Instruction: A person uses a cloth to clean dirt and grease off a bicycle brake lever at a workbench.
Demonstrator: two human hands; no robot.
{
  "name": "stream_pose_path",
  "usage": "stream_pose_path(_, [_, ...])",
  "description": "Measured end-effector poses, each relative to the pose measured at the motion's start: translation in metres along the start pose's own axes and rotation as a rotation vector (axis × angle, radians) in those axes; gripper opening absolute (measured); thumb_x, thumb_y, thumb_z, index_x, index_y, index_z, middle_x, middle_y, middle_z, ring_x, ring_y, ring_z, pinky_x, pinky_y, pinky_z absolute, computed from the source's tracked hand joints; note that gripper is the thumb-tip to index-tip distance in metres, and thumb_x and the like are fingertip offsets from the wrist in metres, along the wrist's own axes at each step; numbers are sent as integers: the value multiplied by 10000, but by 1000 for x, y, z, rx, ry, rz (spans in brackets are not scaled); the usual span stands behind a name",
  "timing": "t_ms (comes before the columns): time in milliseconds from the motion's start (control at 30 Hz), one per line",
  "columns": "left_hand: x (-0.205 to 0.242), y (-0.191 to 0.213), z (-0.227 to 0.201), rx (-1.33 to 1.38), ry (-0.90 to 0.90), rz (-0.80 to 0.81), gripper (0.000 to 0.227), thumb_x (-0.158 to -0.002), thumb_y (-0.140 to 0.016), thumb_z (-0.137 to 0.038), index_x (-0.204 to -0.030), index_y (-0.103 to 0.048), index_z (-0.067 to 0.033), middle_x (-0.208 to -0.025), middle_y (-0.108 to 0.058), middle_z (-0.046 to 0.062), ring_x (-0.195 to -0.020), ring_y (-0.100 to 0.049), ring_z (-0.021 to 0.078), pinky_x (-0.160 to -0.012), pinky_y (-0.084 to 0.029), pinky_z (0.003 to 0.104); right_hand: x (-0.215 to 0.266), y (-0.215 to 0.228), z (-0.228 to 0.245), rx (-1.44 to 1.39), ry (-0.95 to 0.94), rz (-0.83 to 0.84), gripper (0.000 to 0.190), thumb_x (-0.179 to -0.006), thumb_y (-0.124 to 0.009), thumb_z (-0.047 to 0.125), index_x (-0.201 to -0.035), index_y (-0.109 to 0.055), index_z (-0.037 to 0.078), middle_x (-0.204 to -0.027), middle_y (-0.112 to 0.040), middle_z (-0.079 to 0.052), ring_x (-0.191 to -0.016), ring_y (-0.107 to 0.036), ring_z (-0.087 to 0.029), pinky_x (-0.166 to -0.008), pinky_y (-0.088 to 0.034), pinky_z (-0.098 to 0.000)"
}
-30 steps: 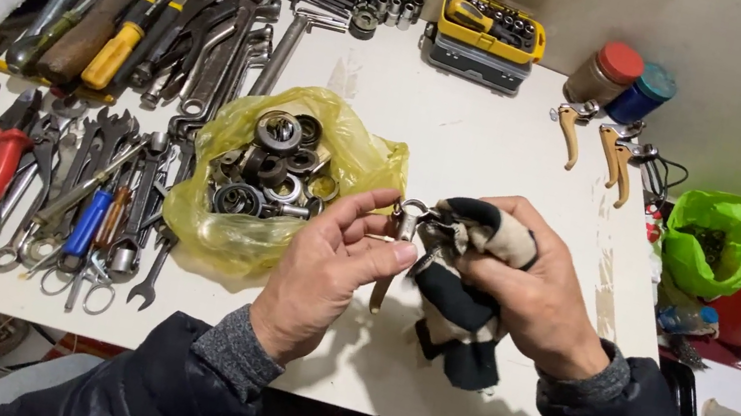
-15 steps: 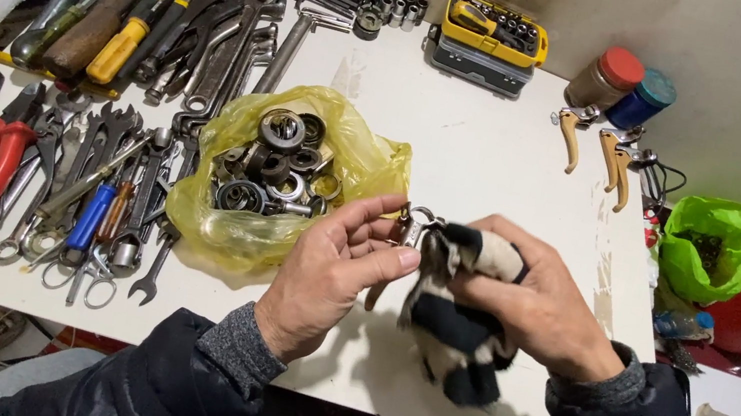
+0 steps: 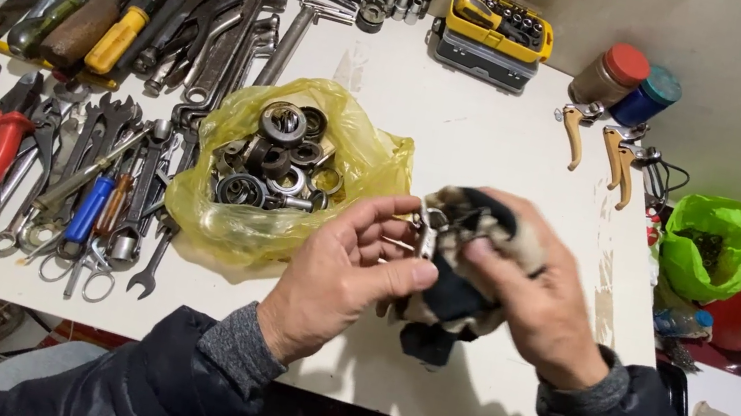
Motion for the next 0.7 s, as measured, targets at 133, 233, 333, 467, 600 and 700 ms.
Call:
stream_pose_path(133, [6,-4,-4,-135,-96,-18,707,-708,-804,-206,-1367,-575,-91,-1154,-712,91,-1024,-707,176,-917,-643,314,2,-3,-8,88,21,-14,337,-914,-654,157,-1234,-653,52,-1104,-718,-62,-913,-653,-150,-816,-560,-298])
stream_pose_path(233, [10,-7,-15,-339,-213,22,681,-766,-762,-314,-1378,-538,-115,-1197,-757,102,-1074,-766,224,-936,-658,385,-1,1,-20,-237,-36,-31,318,-851,-710,74,-1160,-682,3,-1013,-701,-78,-844,-621,-158,-752,-548,-289])
stream_pose_path(333, [13,-9,-27,-392,-407,64,622,-813,-754,-229,-1383,-547,-89,-1157,-730,75,-1024,-700,180,-938,-605,313,-2,1,-36,-465,-234,-36,402,-810,-668,45,-1206,-650,-25,-1089,-723,-181,-889,-661,-256,-775,-553,-399])
stream_pose_path(467, [7,-4,-20,-394,-340,109,724,-818,-712,-349,-1457,-469,-111,-1239,-679,127,-1086,-688,225,-955,-619,395,-5,15,-44,-642,-259,-138,387,-854,-606,57,-1232,-627,-21,-1115,-717,-207,-931,-692,-312,-852,-577,-460])
stream_pose_path(600, [4,3,-12,-476,-320,40,717,-804,-713,-375,-1447,-468,-176,-1285,-683,143,-1218,-677,268,-1030,-571,501,-7,14,-11,-527,-146,-119,481,-881,-615,188,-1323,-594,1,-1219,-708,-217,-1094,-697,-315,-941,-578,-442])
stream_pose_path(700, [10,-7,-23,-479,-423,21,643,-806,-720,-292,-1397,-518,-140,-1246,-723,77,-1159,-702,221,-1022,-572,401,1,1,-5,-285,-105,-40,442,-902,-603,108,-1320,-541,-23,-1335,-673,-192,-1088,-668,-233,-932,-540,-348])
Point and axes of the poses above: each hand's wrist, its own x-axis away from the middle knuckle, its own y-axis out of the back of the hand, z = x × y, the point moved 9 cm from there along -x, towards the middle knuckle
